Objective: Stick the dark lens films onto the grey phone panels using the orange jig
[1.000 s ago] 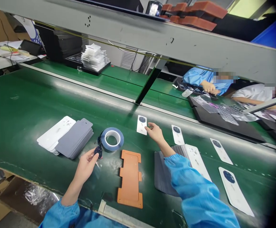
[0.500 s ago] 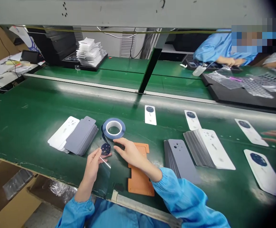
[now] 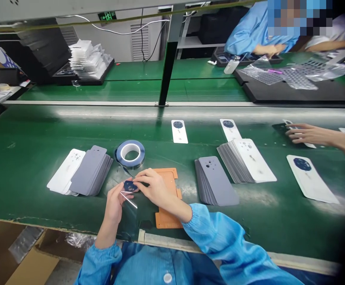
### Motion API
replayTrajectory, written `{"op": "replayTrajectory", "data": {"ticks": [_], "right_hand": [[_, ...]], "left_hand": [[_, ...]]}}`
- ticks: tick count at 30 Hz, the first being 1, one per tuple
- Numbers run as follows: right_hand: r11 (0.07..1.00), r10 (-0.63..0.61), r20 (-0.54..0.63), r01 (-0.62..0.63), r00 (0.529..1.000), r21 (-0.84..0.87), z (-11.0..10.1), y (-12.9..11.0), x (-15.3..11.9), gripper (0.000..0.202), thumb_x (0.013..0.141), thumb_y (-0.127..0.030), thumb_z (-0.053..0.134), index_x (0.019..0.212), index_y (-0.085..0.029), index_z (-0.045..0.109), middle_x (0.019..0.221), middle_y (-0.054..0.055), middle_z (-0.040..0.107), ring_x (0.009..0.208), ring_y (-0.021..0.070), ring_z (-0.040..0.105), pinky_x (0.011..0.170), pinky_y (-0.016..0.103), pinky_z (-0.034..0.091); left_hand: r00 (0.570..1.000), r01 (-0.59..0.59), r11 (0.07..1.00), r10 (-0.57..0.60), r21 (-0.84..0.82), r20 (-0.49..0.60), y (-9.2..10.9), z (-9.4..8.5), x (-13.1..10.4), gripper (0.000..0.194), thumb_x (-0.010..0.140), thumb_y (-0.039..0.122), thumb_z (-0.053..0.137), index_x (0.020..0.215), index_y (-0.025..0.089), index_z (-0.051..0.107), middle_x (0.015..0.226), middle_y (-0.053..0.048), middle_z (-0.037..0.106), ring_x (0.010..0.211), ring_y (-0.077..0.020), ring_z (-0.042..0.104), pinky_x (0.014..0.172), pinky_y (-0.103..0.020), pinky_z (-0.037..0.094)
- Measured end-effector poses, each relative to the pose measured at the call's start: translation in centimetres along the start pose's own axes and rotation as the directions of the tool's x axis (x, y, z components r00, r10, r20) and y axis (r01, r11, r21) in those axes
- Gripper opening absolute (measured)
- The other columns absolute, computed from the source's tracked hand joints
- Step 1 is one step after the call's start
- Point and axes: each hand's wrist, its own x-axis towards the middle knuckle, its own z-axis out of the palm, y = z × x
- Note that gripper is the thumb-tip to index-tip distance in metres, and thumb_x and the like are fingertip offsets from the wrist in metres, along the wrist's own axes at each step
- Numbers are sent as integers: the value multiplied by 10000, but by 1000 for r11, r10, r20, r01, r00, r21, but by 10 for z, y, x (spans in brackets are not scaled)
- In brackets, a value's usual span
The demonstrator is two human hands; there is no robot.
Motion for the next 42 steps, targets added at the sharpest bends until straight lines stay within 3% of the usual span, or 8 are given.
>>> {"op": "replayTrajectory", "data": {"ticks": [7,9,13,15,17,21,27,42], "right_hand": [[906,272,47,-272,961,324,-41,-8,-21,136,892,-338,716,840,-233,786,752,22,687,707,171,630,677,306,520],[847,365,58,-357,929,393,-60,-4,-30,212,893,-382,702,778,-215,761,760,32,713,735,181,654,711,316,532],[774,503,100,-499,859,391,-94,14,-46,206,849,-398,745,801,-198,733,855,53,740,783,189,679,738,323,552],[762,544,138,-556,828,330,-104,23,-51,183,820,-364,770,880,-198,722,893,52,738,783,182,677,724,316,556],[768,559,147,-576,816,280,-109,30,-52,223,800,-347,777,948,-199,703,882,45,729,760,175,670,700,312,557],[807,556,115,-568,823,164,-110,41,-47,313,774,-338,786,1034,-199,682,890,41,726,758,175,673,700,318,562],[830,557,144,-556,818,-50,-110,54,-31,249,757,-308,801,955,-204,694,845,16,726,741,171,673,712,310,536],[824,567,137,-555,812,-118,-104,59,-25,137,774,-275,761,855,-228,661,746,-11,694,665,156,639,602,263,482]], "left_hand": [[977,-166,937,198,308,-77,13,-6,5,469,907,536,609,1081,113,709,1135,-175,764,872,-269,765,633,-292,537],[904,-285,817,403,501,-142,17,-8,2,420,922,481,617,1173,150,681,1191,-152,741,994,-273,738,757,-329,553],[668,-424,488,737,763,-100,18,1,-13,399,886,375,687,1252,219,646,1298,-114,677,1223,-277,619,1009,-388,502],[711,-480,503,703,719,-18,12,13,-18,321,890,355,682,1179,216,671,1140,-94,721,1051,-244,679,920,-362,542],[825,-477,623,561,620,70,3,28,-17,264,891,343,678,1116,206,688,953,-62,738,859,-200,697,789,-314,556],[951,-309,772,251,556,180,-14,58,0,210,833,341,716,977,188,707,807,-41,721,733,-167,679,618,-249,498],[965,-246,779,139,577,223,-25,73,28,166,771,287,732,870,175,659,694,6,650,591,-116,586,583,-230,458],[958,-275,753,165,598,233,-35,76,35,158,776,311,724,807,198,618,655,30,598,587,-117,549,564,-223,430]]}}
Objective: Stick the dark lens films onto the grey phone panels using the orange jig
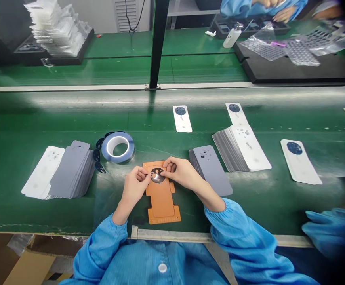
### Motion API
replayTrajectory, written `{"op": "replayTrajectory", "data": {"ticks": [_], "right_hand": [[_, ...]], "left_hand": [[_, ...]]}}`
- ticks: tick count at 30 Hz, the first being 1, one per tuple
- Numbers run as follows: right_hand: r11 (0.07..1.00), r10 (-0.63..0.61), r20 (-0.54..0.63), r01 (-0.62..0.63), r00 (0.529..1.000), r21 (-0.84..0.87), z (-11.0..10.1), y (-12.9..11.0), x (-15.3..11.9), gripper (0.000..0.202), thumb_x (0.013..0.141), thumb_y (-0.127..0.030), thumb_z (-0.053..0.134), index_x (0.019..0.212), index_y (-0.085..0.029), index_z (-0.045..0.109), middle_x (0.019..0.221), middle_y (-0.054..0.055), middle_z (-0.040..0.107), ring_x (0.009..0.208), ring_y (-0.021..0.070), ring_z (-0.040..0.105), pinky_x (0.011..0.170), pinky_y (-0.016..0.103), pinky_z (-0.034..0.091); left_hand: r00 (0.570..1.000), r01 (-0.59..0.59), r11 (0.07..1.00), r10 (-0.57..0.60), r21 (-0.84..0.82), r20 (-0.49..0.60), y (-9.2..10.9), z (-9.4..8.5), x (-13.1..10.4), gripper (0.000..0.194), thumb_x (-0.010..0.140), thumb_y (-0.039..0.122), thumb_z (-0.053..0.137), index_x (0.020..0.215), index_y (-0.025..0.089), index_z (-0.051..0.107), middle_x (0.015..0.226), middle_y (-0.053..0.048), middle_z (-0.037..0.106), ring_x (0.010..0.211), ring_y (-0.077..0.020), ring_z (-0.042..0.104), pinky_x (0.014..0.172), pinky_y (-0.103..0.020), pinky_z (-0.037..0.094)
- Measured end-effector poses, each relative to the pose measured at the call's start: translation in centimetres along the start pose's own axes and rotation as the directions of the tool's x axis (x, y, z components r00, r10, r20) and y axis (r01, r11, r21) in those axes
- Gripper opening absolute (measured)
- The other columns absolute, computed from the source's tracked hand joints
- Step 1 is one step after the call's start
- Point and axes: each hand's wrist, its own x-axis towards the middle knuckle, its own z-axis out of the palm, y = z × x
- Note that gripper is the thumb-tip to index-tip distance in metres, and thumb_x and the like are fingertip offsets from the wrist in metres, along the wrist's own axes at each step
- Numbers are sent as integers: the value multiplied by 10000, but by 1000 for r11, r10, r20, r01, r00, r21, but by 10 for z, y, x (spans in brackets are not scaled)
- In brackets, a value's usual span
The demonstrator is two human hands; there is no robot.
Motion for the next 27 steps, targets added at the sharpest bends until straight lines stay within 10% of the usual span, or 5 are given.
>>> {"op": "replayTrajectory", "data": {"ticks": [13,27], "right_hand": [[988,31,-42,-25,999,154,-5,14,-10,220,812,-414,767,817,-214,676,766,9,706,690,166,654,678,295,534],[993,-90,-43,86,995,-79,-20,7,-19,51,877,-228,633,892,-213,679,794,16,709,716,177,661,712,321,548]], "left_hand": [[1000,-26,996,25,82,1,4,-1,0,132,754,274,712,760,205,600,639,37,579,577,-113,518,572,-226,423],[999,-45,986,46,158,-7,4,-3,-3,83,779,262,647,783,201,592,659,40,607,573,-110,567,589,-226,450]]}}
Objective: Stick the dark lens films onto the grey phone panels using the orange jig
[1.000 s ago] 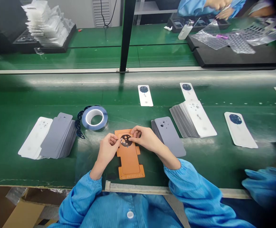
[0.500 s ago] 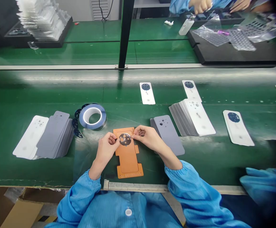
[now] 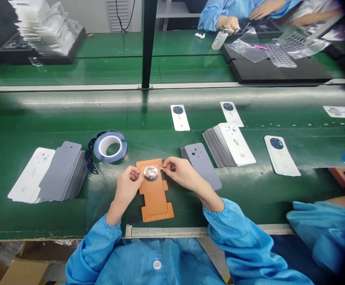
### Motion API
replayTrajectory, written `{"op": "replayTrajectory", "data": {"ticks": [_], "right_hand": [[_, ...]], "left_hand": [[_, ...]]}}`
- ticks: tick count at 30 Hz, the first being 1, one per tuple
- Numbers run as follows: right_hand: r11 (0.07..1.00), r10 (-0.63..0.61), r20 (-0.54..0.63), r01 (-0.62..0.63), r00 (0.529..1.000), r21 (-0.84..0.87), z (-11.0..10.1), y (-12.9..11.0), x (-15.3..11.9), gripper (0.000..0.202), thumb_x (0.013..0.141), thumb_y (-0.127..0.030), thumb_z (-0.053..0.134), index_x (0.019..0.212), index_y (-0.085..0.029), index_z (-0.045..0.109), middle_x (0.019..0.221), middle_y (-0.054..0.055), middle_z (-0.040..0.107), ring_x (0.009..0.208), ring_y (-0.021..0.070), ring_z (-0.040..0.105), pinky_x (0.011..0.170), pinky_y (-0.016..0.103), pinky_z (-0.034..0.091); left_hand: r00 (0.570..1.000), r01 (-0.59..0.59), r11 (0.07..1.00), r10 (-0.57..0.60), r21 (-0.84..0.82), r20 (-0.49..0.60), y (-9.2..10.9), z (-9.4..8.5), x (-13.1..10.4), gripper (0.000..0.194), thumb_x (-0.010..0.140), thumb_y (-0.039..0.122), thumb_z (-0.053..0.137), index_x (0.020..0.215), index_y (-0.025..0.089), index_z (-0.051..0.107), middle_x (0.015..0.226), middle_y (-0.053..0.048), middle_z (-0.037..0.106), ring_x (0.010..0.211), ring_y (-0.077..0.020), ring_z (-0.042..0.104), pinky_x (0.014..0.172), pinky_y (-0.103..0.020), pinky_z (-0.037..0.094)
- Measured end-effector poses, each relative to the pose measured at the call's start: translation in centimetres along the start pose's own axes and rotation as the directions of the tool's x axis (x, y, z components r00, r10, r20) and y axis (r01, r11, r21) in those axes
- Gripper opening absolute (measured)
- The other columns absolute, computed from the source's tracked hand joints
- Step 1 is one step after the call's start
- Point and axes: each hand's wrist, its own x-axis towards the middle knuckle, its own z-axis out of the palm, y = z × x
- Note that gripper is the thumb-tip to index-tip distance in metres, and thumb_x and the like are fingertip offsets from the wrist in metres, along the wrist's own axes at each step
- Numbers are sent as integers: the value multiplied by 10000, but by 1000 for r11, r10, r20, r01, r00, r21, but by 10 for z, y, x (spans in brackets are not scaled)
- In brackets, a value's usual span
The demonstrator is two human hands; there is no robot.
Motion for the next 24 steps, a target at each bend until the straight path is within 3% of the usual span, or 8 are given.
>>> {"op": "replayTrajectory", "data": {"ticks": [3,5,8,10,12,15,21,24], "right_hand": [[978,-70,-119,44,990,-206,-39,13,-4,211,896,-231,624,1089,-220,708,1056,76,738,976,244,697,896,401,559],[934,-104,-148,45,983,-353,-70,26,-4,412,899,-290,655,1304,-218,651,1344,126,650,1254,313,605,1052,476,500],[868,-16,-104,-38,994,-495,-103,46,2,777,814,-439,781,1490,-166,515,1571,192,450,1470,404,391,1164,555,396],[847,71,-70,-97,995,-523,-112,55,5,845,763,-512,822,1469,-141,541,1555,213,469,1459,426,404,1162,562,397],[845,111,-80,-137,991,-517,-112,57,7,791,766,-553,812,1406,-141,601,1468,205,568,1368,416,517,1119,550,443],[859,82,-196,-169,977,-483,-106,56,3,713,775,-574,798,1325,-144,655,1316,182,678,1192,384,644,1013,528,521],[921,-24,-374,-125,927,-369,-109,62,-7,292,844,-381,726,1060,-187,758,1137,116,756,1062,323,699,962,509,562],[955,1,-411,-123,912,-269,-112,64,-10,284,830,-330,705,1079,-207,765,1144,97,765,1055,310,710,953,518,586]], "left_hand": [[1000,2,999,-3,39,3,-1,-7,-3,70,813,270,606,820,201,608,651,35,621,575,-123,597,606,-242,453],[1000,9,999,-9,51,1,-3,-11,-6,111,841,306,598,868,201,623,688,23,649,584,-132,618,612,-252,457],[1000,20,999,-20,36,5,-6,-15,-13,211,866,382,609,967,199,632,831,-13,702,629,-146,654,627,-269,486],[999,26,999,-27,37,32,-8,-15,-18,294,876,431,609,1054,197,629,924,-35,715,649,-152,665,631,-281,502],[997,31,998,-35,54,70,-9,-14,-24,366,884,456,601,1143,198,622,991,-50,717,663,-156,669,635,-293,510],[992,43,997,-50,63,116,-10,-14,-32,431,891,461,589,1237,205,610,1054,-62,714,684,-159,671,652,-307,521],[989,58,998,-62,35,134,-11,-16,-40,467,886,480,593,1258,201,622,1105,-83,715,686,-161,664,655,-324,533],[989,60,998,-63,27,131,-12,-16,-41,460,884,485,593,1247,205,634,1116,-80,715,661,-150,650,641,-323,533]]}}
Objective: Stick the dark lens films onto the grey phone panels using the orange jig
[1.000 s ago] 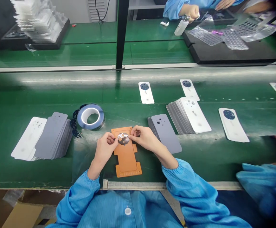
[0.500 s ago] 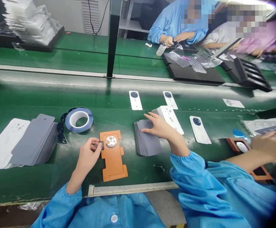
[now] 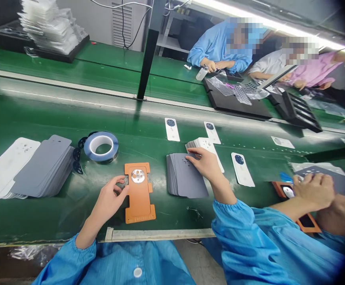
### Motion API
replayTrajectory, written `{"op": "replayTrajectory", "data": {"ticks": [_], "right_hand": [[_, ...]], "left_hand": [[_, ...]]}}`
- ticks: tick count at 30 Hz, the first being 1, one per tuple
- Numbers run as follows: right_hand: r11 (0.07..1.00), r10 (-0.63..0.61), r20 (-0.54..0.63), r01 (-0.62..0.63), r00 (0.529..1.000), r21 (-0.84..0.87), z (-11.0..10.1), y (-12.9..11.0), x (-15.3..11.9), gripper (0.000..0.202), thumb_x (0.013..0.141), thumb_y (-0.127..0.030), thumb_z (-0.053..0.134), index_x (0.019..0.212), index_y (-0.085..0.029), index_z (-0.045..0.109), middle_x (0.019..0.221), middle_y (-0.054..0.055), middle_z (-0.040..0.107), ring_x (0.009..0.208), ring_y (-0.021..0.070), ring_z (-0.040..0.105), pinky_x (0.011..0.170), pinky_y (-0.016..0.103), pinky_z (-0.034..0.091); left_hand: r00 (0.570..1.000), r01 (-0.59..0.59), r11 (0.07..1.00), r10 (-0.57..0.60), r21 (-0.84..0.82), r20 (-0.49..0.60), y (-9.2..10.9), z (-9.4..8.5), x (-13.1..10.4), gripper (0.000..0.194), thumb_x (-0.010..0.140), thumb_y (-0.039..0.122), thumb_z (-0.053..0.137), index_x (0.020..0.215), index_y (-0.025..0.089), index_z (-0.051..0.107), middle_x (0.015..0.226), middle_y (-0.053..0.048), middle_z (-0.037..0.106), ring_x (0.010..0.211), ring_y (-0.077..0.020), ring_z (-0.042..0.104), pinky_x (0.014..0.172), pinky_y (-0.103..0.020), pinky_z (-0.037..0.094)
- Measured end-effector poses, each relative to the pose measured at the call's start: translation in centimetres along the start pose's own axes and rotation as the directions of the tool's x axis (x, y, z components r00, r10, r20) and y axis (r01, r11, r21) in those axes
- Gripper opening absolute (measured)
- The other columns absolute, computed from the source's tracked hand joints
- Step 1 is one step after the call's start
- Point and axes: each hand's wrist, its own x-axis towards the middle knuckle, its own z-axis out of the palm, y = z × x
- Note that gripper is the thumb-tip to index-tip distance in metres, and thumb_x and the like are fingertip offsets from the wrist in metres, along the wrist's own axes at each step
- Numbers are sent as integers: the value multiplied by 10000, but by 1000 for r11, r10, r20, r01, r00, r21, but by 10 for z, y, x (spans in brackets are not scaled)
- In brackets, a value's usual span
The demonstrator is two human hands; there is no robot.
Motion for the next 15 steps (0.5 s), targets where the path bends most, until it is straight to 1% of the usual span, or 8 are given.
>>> {"op": "replayTrajectory", "data": {"ticks": [3,5,7,9,11,12,15], "right_hand": [[992,41,-98,-29,994,123,-8,-9,-6,295,825,-307,698,1094,-213,773,1167,95,766,1102,304,710,984,513,590],[965,88,-113,-56,990,255,-16,-22,-10,274,824,-309,721,1073,-211,784,1117,95,784,1097,301,724,996,503,590],[908,118,-88,-71,989,414,-24,-40,-16,268,818,-322,767,1062,-215,788,1056,89,800,1069,297,744,993,489,594],[832,123,-91,-53,988,552,-24,-62,-22,275,809,-332,808,1063,-228,785,1041,79,805,1050,285,755,975,464,604],[764,118,-90,-32,989,644,-13,-85,-29,271,811,-337,823,1061,-240,781,1057,69,805,1039,264,760,961,435,610],[739,109,-64,-37,992,672,-3,-96,-33,263,818,-344,821,1056,-241,780,1061,67,804,1032,255,761,956,426,612],[684,63,76,-98,995,722,36,-125,-48,248,845,-392,792,1033,-230,783,1069,75,803,1011,245,760,936,419,620]], "left_hand": [[1000,-4,1000,4,-28,0,-3,1,0,456,887,480,596,1251,206,630,1127,-81,710,670,-150,651,641,-324,536],[1000,-8,999,8,-47,2,-4,1,0,445,894,469,597,1251,205,627,1134,-83,705,695,-155,659,654,-324,541],[1000,-16,998,16,-63,2,-5,1,-1,434,903,446,600,1266,208,619,1152,-84,697,718,-153,664,667,-319,545],[999,-36,996,36,-76,3,-6,1,-2,443,921,416,591,1321,224,595,1207,-86,678,740,-148,666,664,-307,547],[997,-80,993,81,-84,10,-5,1,-3,470,950,397,562,1397,253,554,1331,-98,629,775,-144,671,655,-294,549],[994,-106,991,108,-81,12,-5,1,-4,479,965,397,545,1426,266,536,1411,-106,583,790,-142,671,655,-292,551],[988,-153,987,154,-55,25,-3,-1,-7,491,1000,429,498,1465,273,524,1599,-127,414,835,-149,680,715,-315,568]]}}
